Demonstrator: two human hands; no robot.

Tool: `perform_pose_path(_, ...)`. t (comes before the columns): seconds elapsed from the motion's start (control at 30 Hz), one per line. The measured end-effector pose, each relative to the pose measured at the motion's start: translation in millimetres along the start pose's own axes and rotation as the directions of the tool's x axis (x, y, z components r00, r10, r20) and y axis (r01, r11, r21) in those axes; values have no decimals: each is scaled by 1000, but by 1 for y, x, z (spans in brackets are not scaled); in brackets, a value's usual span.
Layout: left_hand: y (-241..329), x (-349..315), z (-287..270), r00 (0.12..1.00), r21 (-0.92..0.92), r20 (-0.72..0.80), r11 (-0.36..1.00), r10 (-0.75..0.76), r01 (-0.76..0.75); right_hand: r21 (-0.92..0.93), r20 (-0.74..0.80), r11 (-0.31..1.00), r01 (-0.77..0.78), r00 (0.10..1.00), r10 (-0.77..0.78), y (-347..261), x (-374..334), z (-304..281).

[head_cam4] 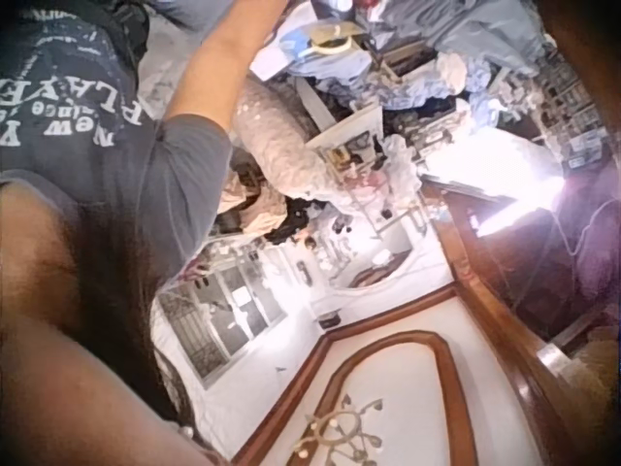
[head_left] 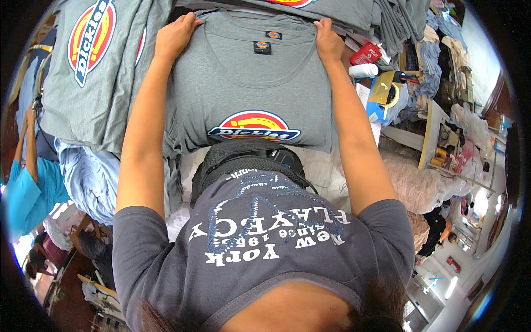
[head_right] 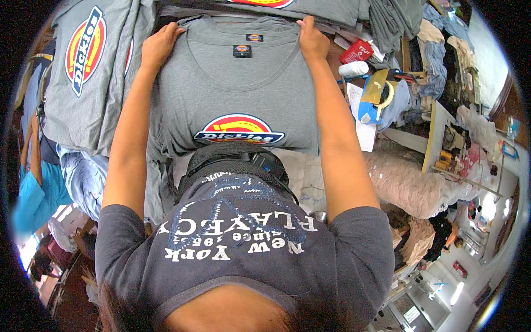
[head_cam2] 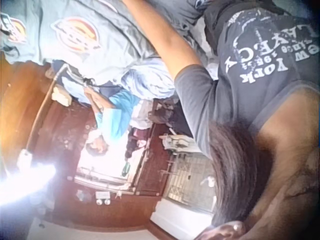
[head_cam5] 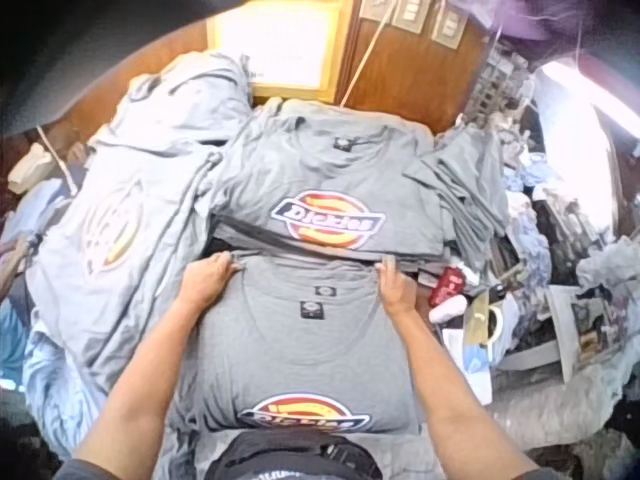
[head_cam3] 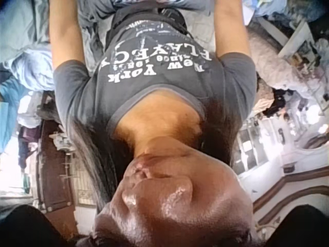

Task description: The person trims loose threads from garments using scissors and stacks them on a table, handling items one at a time and flattening them by hand.

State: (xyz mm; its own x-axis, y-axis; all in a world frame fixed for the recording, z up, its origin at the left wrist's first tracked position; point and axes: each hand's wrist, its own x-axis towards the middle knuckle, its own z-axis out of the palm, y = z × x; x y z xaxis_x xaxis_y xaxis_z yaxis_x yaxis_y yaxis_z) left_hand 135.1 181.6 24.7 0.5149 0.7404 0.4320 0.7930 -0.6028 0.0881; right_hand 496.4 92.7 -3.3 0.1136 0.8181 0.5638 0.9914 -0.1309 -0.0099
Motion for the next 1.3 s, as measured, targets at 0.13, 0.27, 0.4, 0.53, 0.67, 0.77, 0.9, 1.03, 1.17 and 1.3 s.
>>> perform_pose_path(0.13,3,-6,-12,996,17,-83,1000,-14,15,27,89,1000,-13,996,10,-6,3,-2)
perform_pose_path(0.27,34,-51,-54,927,-239,-305,959,-220,149,44,63,986,162,984,-164,-9,17,-15)
perform_pose_path(0.4,75,-156,-88,876,-273,-232,893,-423,358,325,41,907,268,954,-297,-65,44,-24)
perform_pose_path(0.53,97,-247,-92,820,-321,27,772,-571,548,405,-16,781,476,857,-515,-158,66,-18)
perform_pose_path(0.67,108,-272,-98,738,-253,173,695,-652,673,622,195,691,368,782,-592,-237,69,-34)
perform_pose_path(0.77,113,-270,-103,744,-182,196,721,-639,668,612,355,708,351,678,-643,-254,74,-32)
perform_pose_path(0.9,100,-289,-98,705,-254,99,667,-703,701,648,358,716,261,725,-589,-249,78,-22)
perform_pose_path(1.03,112,-282,-102,622,-541,43,505,-782,672,646,132,709,282,874,-468,-223,58,-1)
perform_pose_path(1.17,125,-292,-98,814,-542,5,682,-581,490,667,-144,624,407,892,-427,-181,32,-24)
perform_pose_path(1.3,124,-292,-88,955,-496,74,820,-287,285,752,21,630,197,947,-321,-139,-4,-14)
